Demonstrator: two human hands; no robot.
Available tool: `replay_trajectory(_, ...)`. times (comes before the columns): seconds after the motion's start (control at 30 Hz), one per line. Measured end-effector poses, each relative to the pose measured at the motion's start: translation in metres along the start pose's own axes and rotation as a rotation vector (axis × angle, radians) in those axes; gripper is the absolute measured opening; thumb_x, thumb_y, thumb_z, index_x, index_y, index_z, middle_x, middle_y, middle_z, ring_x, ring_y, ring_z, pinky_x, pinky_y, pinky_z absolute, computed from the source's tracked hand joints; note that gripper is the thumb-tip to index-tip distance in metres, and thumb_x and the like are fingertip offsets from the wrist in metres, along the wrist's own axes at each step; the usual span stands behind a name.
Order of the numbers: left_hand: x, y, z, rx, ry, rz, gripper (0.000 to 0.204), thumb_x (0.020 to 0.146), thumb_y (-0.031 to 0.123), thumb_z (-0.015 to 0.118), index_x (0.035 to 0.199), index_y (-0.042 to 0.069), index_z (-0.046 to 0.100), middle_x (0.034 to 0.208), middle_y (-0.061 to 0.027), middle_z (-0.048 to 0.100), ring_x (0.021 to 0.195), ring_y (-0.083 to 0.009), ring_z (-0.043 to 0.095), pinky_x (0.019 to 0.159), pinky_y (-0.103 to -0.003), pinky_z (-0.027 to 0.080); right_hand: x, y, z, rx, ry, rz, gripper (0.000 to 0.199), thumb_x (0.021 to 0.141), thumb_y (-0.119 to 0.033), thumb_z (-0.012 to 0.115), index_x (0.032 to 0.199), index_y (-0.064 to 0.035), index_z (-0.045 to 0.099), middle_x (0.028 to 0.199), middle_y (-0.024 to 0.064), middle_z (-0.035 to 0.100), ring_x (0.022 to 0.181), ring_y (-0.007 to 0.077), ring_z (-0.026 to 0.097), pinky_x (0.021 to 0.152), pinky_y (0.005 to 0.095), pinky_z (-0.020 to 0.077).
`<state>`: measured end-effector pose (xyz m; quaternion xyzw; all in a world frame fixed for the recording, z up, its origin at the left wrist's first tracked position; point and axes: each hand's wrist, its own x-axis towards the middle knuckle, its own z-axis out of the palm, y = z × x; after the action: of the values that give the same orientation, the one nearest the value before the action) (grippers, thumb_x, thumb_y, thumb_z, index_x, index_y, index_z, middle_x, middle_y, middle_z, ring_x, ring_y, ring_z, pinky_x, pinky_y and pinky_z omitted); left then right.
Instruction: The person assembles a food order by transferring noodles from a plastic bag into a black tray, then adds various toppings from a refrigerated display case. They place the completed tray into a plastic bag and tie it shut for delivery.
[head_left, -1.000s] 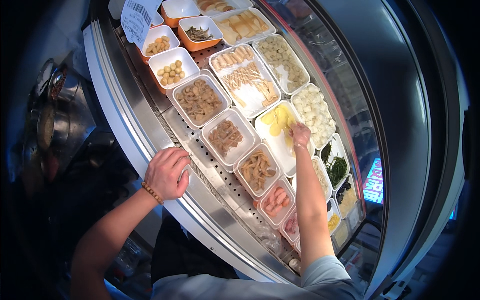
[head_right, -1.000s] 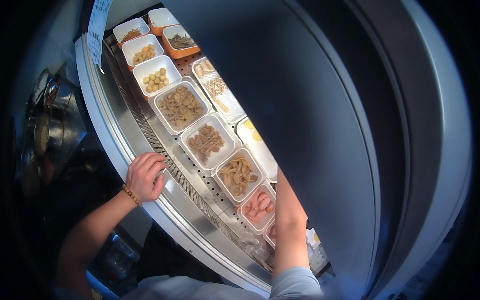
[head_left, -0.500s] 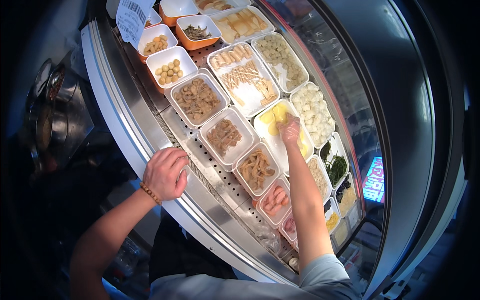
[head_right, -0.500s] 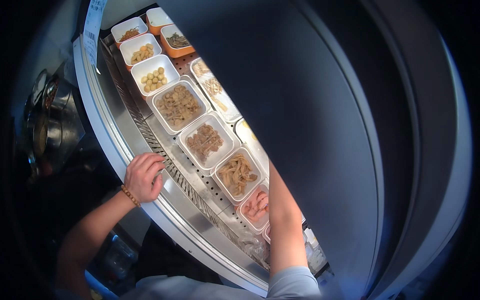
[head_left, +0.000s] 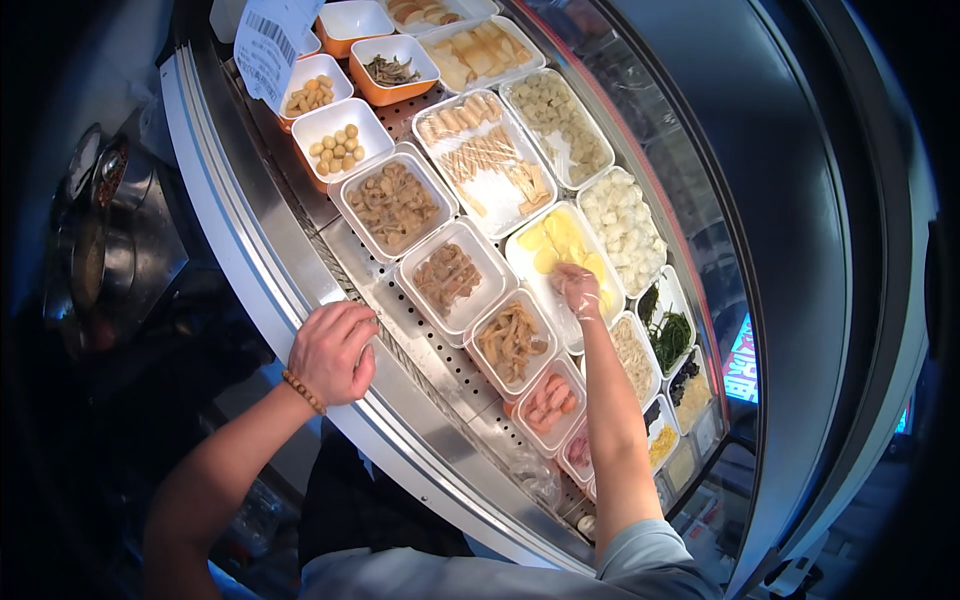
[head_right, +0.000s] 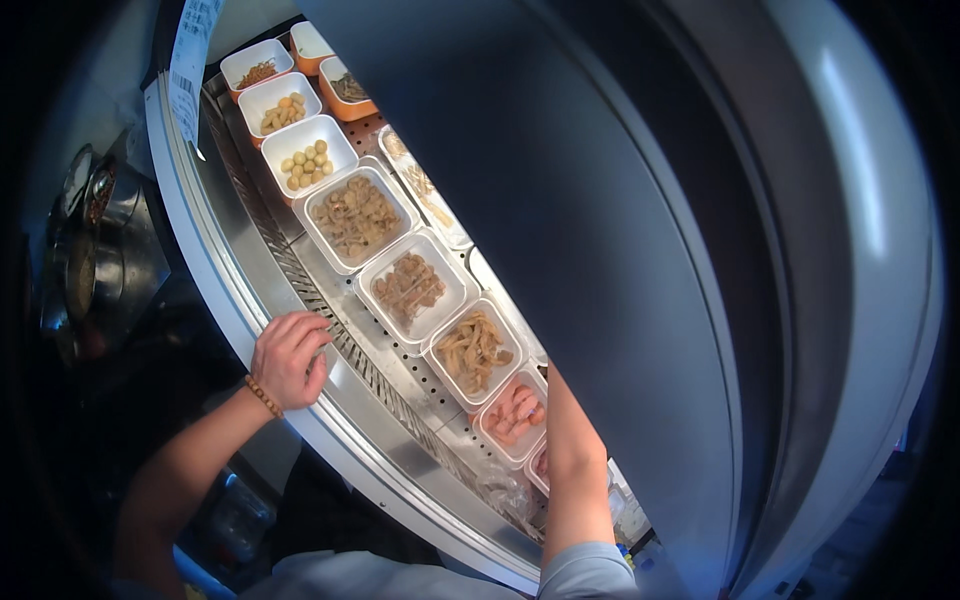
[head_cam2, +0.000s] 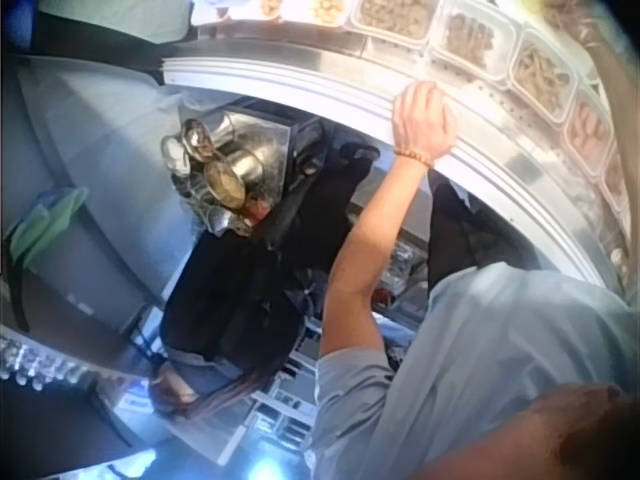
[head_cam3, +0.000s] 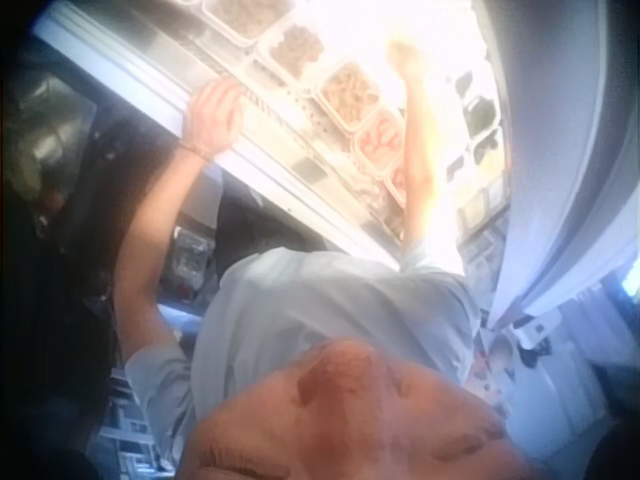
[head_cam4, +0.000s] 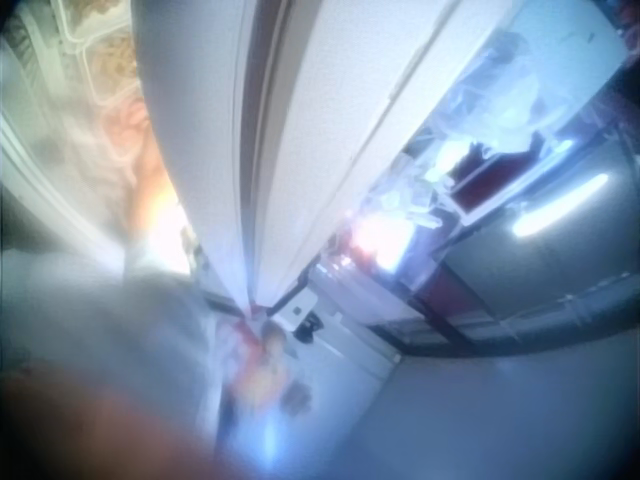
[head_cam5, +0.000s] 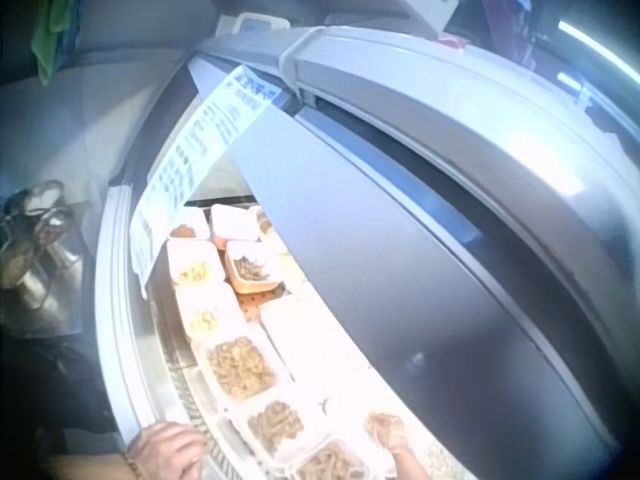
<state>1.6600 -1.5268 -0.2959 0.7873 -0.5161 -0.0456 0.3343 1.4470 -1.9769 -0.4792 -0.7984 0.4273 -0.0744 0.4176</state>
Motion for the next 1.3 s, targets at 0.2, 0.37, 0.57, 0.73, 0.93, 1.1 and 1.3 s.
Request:
replay_trajectory(0.2, -0.004, -0.001, -0.001, 0.015, -0.004, -0.026, 0.02, 0.068, 0.009, 0.059, 0.087, 0.004, 0.062, 0.101, -0.0117, 0.063, 0.1, -0.0303, 0.06, 0.088, -0.041, 0.048, -0.012, -0.085, 0.014, -0.04, 0.072, 0.235, 0.028, 0.087, -0.015, 0.064, 0.108, 0.0029, 0.068, 0.097, 0.008, 0.07, 0.082, 0.0109, 0.062, 0.075, 0.0248, 0.0489)
replay_trajectory(0.37, -0.001, -0.001, -0.001, 0.004, -0.012, -0.002, 0.02, 0.069, 0.008, 0.059, 0.088, 0.004, 0.062, 0.101, -0.0121, 0.063, 0.1, -0.0301, 0.059, 0.088, -0.041, 0.047, 0.006, -0.039, 0.033, 0.168, -0.12, -0.029, 0.032, 0.089, -0.018, 0.064, 0.113, 0.0033, 0.066, 0.102, 0.0088, 0.069, 0.091, 0.0148, 0.061, 0.085, 0.0269, 0.0464)
replay_trajectory(0.57, -0.003, -0.003, 0.001, 0.02, 0.016, -0.006, 0.019, 0.07, 0.007, 0.06, 0.088, 0.002, 0.062, 0.1, -0.0129, 0.063, 0.1, -0.0295, 0.06, 0.087, -0.039, 0.048, -0.044, -0.087, -0.003, 0.32, -0.045, 0.146, 0.052, 0.093, -0.042, 0.06, 0.123, 0.0, 0.059, 0.113, 0.0116, 0.065, 0.098, 0.023, 0.062, 0.084, 0.0336, 0.047)
replay_trajectory(0.73, -0.005, 0.003, -0.001, 0.001, 0.014, -0.022, 0.02, 0.072, 0.009, 0.06, 0.091, 0.002, 0.062, 0.103, -0.013, 0.062, 0.103, -0.0293, 0.059, 0.089, -0.039, 0.047, -0.174, -0.154, -0.019, 1.069, -0.23, 0.263, 0.078, 0.091, -0.064, 0.046, 0.132, 0.0019, 0.048, 0.13, 0.0244, 0.054, 0.118, 0.0379, 0.054, 0.097, 0.0449, 0.0452)
replay_trajectory(0.93, -0.006, 0.007, 0.004, -0.006, 0.034, 0.001, 0.02, 0.074, 0.009, 0.06, 0.093, 0.002, 0.061, 0.106, -0.013, 0.061, 0.104, -0.0311, 0.058, 0.088, -0.04, 0.046, -0.242, -0.114, -0.029, 1.104, -0.126, 0.407, 0.077, 0.093, -0.059, 0.049, 0.131, 0.0081, 0.045, 0.129, 0.0265, 0.053, 0.118, 0.0356, 0.054, 0.102, 0.0457, 0.0437)
replay_trajectory(1.1, -0.002, 0.006, 0.003, -0.019, 0.034, 0.041, 0.019, 0.075, 0.009, 0.059, 0.092, 0.001, 0.06, 0.105, -0.0128, 0.061, 0.102, -0.0318, 0.057, 0.086, -0.04, 0.046, -0.257, -0.11, -0.044, 1.066, 0.032, 0.361, 0.072, 0.094, -0.054, 0.052, 0.13, 0.0075, 0.046, 0.128, 0.0254, 0.055, 0.115, 0.0331, 0.057, 0.102, 0.043, 0.0442)
replay_trajectory(1.3, -0.011, 0.001, 0.002, 0.008, 0.099, 0.047, 0.019, 0.075, 0.01, 0.057, 0.091, 0.002, 0.06, 0.102, -0.0136, 0.062, 0.099, -0.0324, 0.058, 0.086, -0.041, 0.047, -0.326, -0.171, -0.033, 1.156, -0.117, 0.288, 0.059, 0.097, -0.048, 0.049, 0.129, 0.0012, 0.051, 0.127, 0.0173, 0.056, 0.119, 0.0312, 0.054, 0.103, 0.0455, 0.0418)
